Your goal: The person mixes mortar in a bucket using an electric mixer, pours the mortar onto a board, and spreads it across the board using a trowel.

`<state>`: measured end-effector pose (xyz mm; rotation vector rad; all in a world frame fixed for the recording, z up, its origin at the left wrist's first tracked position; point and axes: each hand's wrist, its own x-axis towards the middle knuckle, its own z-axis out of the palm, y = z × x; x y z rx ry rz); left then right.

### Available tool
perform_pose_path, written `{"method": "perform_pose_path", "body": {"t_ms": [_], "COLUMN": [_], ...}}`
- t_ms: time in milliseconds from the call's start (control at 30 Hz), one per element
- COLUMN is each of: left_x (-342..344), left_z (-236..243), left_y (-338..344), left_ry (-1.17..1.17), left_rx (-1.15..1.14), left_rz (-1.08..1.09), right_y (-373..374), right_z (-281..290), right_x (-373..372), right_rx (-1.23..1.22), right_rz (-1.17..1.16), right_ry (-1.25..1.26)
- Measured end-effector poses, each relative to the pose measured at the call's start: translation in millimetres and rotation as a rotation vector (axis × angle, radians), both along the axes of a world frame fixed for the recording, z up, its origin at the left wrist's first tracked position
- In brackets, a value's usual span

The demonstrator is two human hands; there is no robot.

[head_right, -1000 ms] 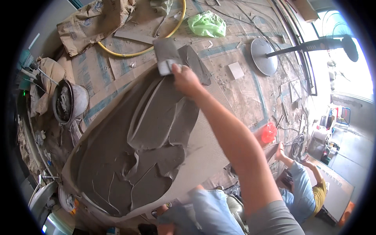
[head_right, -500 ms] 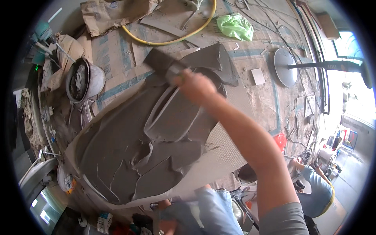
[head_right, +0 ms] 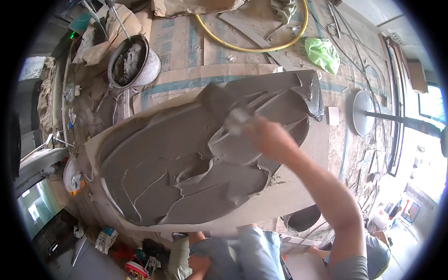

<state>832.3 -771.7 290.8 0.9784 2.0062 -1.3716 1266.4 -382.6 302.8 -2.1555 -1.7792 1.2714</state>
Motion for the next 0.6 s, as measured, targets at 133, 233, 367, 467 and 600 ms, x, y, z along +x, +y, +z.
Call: {"method": "perform_pose_path", "body": {"t_ms": [133,233,367,467,600], "left_x": [-9,-7,-26,-31,-66], "left_z": [-5,-9,-10,-17,-4], "left_y": [-5,-7,-13,-16,-28], "left_ry": [-0.055,-0.104,-0.134,-0.196,-0.216], "left_rx": [0.018,0.033,0.057,0.088,0.122], "left_rz": [0.033,0.059,0.112,0.147,0.214], "right_y": [45,68,58,19,18], "right_z": [-27,-80,-85,-88,-55], "right_x": [-56,2,44,79,-41], "right_rx": [-0.176,0.286,0.442,0.417,0.113], "right_rz": [-0.054,0.322,0.0,-0.125,-0.321], "right_ry": [-0.002,-0.34,-0.482,-0.363,0.065]}}
